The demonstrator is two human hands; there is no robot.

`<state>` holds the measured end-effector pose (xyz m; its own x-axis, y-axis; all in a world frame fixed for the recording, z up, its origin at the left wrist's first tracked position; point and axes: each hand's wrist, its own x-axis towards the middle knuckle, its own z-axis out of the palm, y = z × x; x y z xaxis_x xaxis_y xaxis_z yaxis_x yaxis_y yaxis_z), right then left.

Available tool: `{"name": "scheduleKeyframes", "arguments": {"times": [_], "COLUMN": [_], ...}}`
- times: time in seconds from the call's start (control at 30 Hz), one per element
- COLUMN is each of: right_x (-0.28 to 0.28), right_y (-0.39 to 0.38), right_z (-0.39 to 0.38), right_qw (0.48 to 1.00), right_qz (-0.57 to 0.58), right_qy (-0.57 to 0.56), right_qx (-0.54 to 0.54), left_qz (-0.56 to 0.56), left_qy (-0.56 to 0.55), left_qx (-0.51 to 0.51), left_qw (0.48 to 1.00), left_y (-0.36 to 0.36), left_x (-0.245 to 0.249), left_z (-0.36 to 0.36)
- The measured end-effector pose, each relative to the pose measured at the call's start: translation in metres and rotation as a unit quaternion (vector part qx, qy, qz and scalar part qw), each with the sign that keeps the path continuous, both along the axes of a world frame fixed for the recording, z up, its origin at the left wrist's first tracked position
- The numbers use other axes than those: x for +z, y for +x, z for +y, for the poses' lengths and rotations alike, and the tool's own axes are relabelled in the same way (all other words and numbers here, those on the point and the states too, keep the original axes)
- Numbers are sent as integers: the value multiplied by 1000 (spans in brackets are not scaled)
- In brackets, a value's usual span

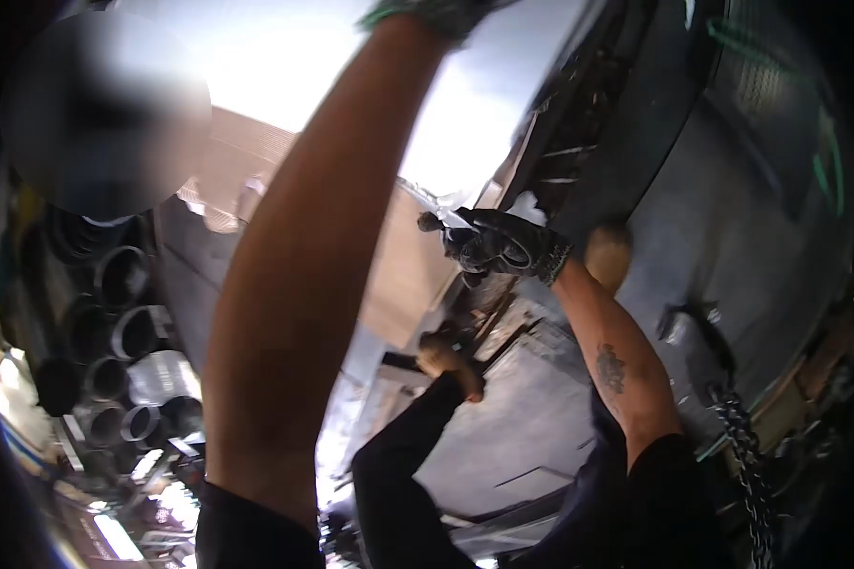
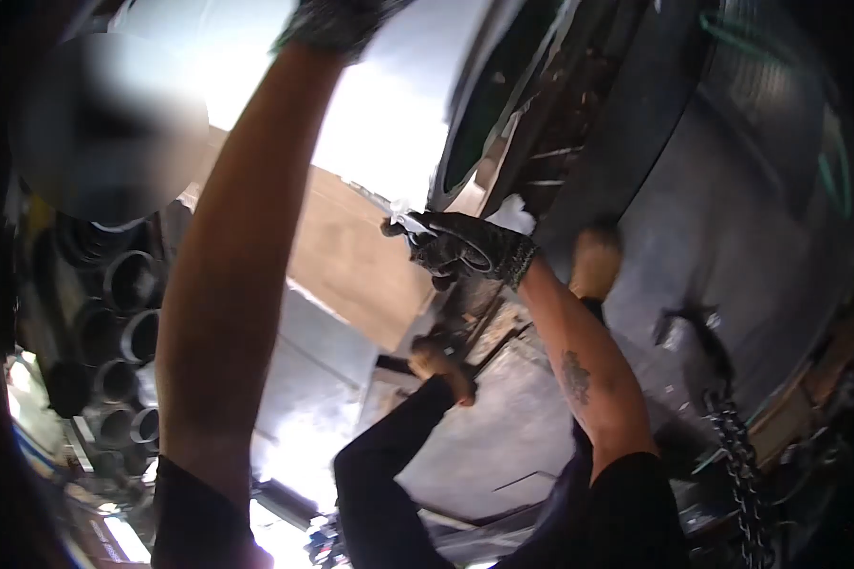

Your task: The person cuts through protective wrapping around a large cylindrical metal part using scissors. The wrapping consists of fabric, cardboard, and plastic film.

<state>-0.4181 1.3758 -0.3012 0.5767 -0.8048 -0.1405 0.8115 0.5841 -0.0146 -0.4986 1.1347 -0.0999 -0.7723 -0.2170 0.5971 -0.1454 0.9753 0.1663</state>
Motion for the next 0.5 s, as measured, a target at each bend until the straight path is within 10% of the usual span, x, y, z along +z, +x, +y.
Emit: {"name": "scheduleKeyframes", "arguments": {"times": [0.23,0.33,0.43,0.5], "right_x": [16,66,104,113], "right_y": [-6,-21,-31,5], "right_z": [9,-4,-5,-2], "right_qw": [991,924,802,856], "right_qz": [127,357,571,511], "right_qy": [-41,136,-96,-17], "right_qx": [-7,-27,144,77], "left_qz": [210,409,517,499], "left_qy": [516,502,594,648], "left_qx": [-72,135,216,203], "left_qw": [827,750,578,538], "left_y": [198,315,353,336], "left_x": [-59,-153,-204,-209], "left_z": [61,61,87,107]}}
